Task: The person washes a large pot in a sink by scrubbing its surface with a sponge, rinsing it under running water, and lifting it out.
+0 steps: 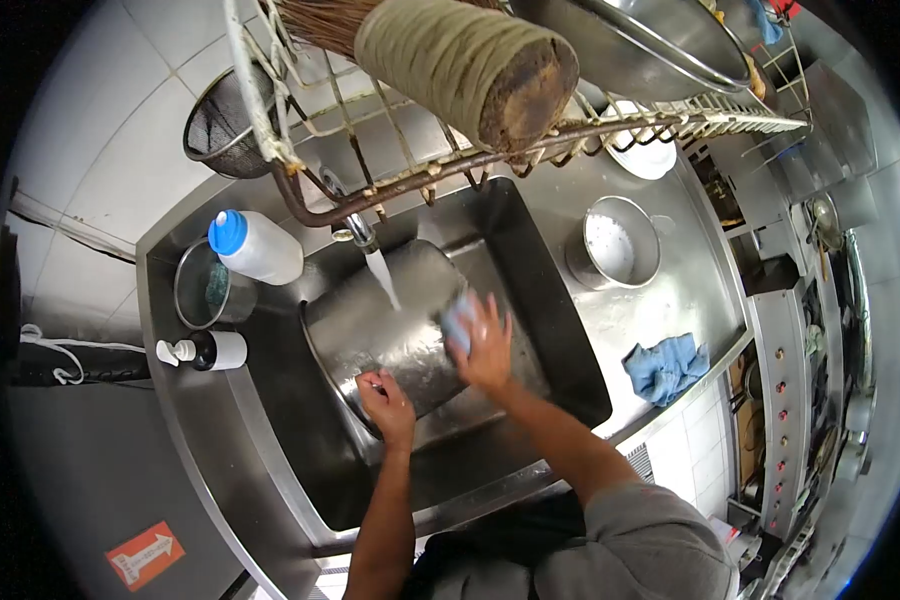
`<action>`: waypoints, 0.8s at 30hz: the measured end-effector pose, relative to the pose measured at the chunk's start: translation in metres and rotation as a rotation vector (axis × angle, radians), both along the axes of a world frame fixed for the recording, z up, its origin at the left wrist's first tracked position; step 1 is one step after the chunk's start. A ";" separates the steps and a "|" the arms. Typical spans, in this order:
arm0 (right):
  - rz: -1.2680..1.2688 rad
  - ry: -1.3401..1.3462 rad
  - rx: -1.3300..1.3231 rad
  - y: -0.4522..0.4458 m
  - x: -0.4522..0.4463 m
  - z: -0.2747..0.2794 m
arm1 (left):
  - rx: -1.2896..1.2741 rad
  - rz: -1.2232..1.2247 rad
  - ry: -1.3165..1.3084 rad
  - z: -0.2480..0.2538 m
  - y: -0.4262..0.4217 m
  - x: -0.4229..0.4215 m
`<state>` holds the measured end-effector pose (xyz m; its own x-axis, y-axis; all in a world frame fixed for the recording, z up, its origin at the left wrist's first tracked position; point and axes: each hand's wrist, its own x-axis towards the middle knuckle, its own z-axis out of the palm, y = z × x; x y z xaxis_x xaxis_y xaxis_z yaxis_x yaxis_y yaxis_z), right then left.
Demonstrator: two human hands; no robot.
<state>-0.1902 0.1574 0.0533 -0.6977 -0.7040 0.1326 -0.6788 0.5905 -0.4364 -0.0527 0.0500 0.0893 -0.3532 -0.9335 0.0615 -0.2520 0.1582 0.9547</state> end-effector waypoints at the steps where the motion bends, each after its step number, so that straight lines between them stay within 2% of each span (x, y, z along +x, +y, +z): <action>1: -0.138 -0.096 -0.157 -0.028 -0.036 -0.005 | -0.046 -0.012 -0.016 -0.001 -0.001 0.000; 3: -0.277 -0.198 -0.315 -0.049 -0.039 -0.009 | -0.018 -0.009 -0.022 -0.003 0.002 0.001; 5: 0.017 0.067 -0.172 -0.047 0.000 -0.004 | -0.005 -0.029 -0.016 -0.004 -0.004 0.001; 6: 0.169 -0.070 -0.101 -0.029 0.036 0.013 | -0.066 -0.012 -0.020 -0.007 -0.004 0.000; 8: 0.216 -0.069 -0.013 0.011 0.078 0.002 | -0.126 -0.011 -0.019 -0.016 -0.001 0.001; 9: 0.206 -0.066 -0.015 0.024 0.066 -0.007 | -0.112 -0.011 -0.007 -0.022 -0.001 0.004; 11: -0.170 0.113 -0.092 0.039 0.031 -0.031 | -0.093 0.002 0.047 -0.030 -0.002 0.005; 12: -0.375 0.040 -0.013 0.027 0.002 -0.033 | -0.087 0.000 0.041 -0.025 -0.002 0.005; 14: -0.447 -0.040 0.037 0.007 -0.028 -0.032 | -0.031 -0.038 0.020 -0.007 0.002 0.004; 16: -0.392 -0.174 -0.299 -0.012 -0.034 -0.028 | -0.070 -0.016 -0.014 -0.017 0.001 0.010; 20: -0.156 0.010 -0.217 0.013 0.017 -0.011 | -0.151 -0.005 -0.069 -0.023 0.012 0.021; 22: 0.255 0.068 0.022 0.000 0.026 0.014 | -0.094 0.000 -0.026 -0.054 0.023 0.031; 23: 0.204 0.167 0.043 -0.029 0.007 0.021 | -0.150 -0.011 -0.026 -0.058 0.025 0.033; 24: 0.078 0.151 -0.023 -0.065 -0.027 0.011 | -0.202 -0.023 -0.028 -0.062 0.028 0.038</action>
